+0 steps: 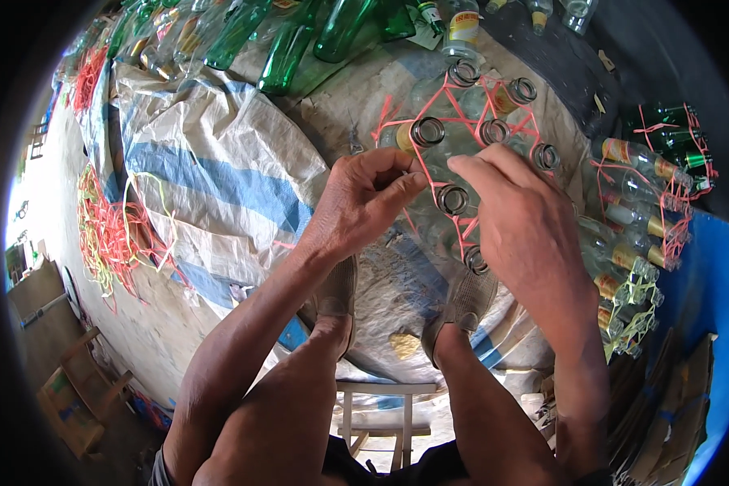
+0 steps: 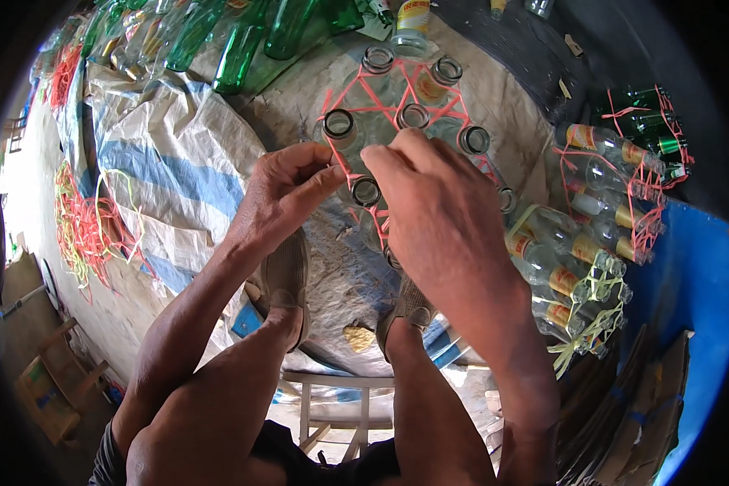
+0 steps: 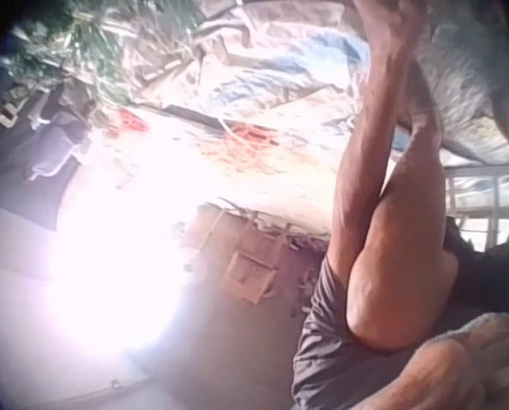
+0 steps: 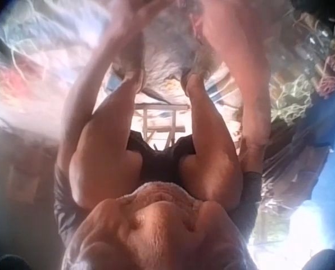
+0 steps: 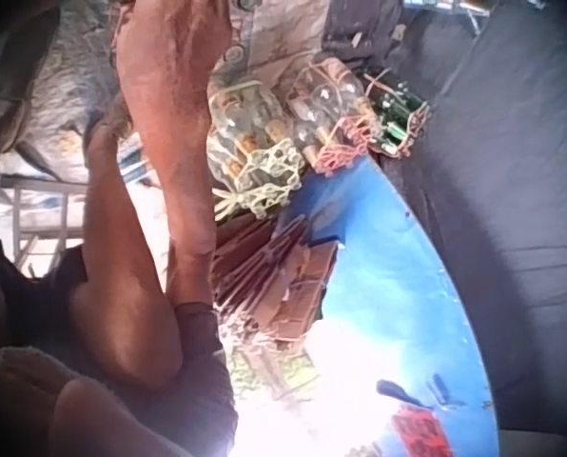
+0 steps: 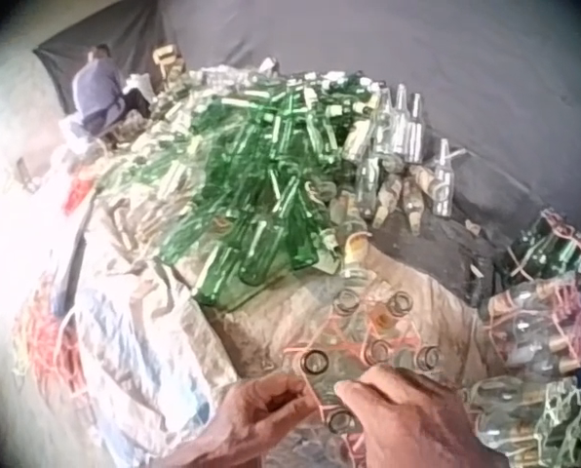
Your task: The person ties several glass bottles together using pink plastic string while seated on the floor.
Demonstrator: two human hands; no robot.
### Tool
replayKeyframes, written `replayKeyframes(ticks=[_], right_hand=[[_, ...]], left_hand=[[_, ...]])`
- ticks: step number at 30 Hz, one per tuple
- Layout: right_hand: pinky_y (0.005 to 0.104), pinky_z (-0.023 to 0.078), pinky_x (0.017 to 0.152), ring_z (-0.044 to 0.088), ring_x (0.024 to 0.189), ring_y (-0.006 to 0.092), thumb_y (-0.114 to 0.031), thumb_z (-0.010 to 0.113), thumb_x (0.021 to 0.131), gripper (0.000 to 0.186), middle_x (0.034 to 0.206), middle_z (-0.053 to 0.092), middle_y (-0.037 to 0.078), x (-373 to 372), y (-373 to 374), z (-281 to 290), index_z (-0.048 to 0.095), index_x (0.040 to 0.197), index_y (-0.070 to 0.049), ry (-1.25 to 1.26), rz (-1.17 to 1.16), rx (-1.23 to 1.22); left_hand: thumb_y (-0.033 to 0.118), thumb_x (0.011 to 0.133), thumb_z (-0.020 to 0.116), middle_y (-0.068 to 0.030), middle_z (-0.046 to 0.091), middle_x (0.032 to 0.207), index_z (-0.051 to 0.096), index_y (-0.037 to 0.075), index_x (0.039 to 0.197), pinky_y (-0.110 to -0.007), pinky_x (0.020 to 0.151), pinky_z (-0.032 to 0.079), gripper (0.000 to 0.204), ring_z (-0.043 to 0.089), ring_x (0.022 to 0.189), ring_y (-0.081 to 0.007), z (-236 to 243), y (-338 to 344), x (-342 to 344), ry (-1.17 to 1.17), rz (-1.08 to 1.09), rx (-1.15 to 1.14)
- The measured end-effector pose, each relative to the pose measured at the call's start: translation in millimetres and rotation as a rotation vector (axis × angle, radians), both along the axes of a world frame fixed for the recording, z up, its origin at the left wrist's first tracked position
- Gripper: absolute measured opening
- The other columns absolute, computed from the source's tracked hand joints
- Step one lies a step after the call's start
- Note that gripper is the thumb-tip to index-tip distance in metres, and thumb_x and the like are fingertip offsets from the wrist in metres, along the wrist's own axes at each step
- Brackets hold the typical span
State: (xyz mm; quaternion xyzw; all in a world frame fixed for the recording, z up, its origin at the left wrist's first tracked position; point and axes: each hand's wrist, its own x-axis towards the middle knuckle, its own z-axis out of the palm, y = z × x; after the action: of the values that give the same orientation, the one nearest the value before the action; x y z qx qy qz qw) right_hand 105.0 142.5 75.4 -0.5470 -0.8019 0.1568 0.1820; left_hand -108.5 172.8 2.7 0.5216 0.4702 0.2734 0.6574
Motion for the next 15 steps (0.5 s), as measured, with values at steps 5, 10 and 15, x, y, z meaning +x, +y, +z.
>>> replayKeyframes(ticks=[5,10,15], right_hand=[[0.0486,0.056,0.085,0.07,0.094,0.0396,0.004,0.063,0.085,0.04,0.104,0.068,0.015,3,13,-8,0.07,0.123,-0.007,0.06,0.029,-0.274],[0.0515,0.055,0.084,0.07,0.096,0.042,0.002,0.056,0.09,0.045,0.105,0.068,0.017,2,17,-12,0.07,0.13,-0.013,0.054,0.055,-0.32],[0.0524,0.055,0.081,0.07,0.095,0.0424,0.003,0.057,0.089,0.033,0.102,0.068,0.017,2,18,-13,0.067,0.118,-0.009,0.103,0.049,-0.304]], left_hand=[[0.017,0.101,0.076,0.005,0.068,0.086,0.075,-0.002,0.106,-0.023,0.066,0.041,0.02,0.054,0.079,-0.0012,-11,5,5,0.058,0.008,0.042],[0.021,0.098,0.079,0.0073,0.063,0.075,0.077,-0.003,0.097,-0.024,0.059,0.038,0.024,0.049,0.071,-0.001,-20,8,10,0.092,0.069,0.044],[0.028,0.097,0.082,0.008,0.058,0.071,0.078,-0.003,0.096,-0.026,0.056,0.036,0.031,0.046,0.069,-0.0011,-16,7,11,0.137,0.1,0.037]])
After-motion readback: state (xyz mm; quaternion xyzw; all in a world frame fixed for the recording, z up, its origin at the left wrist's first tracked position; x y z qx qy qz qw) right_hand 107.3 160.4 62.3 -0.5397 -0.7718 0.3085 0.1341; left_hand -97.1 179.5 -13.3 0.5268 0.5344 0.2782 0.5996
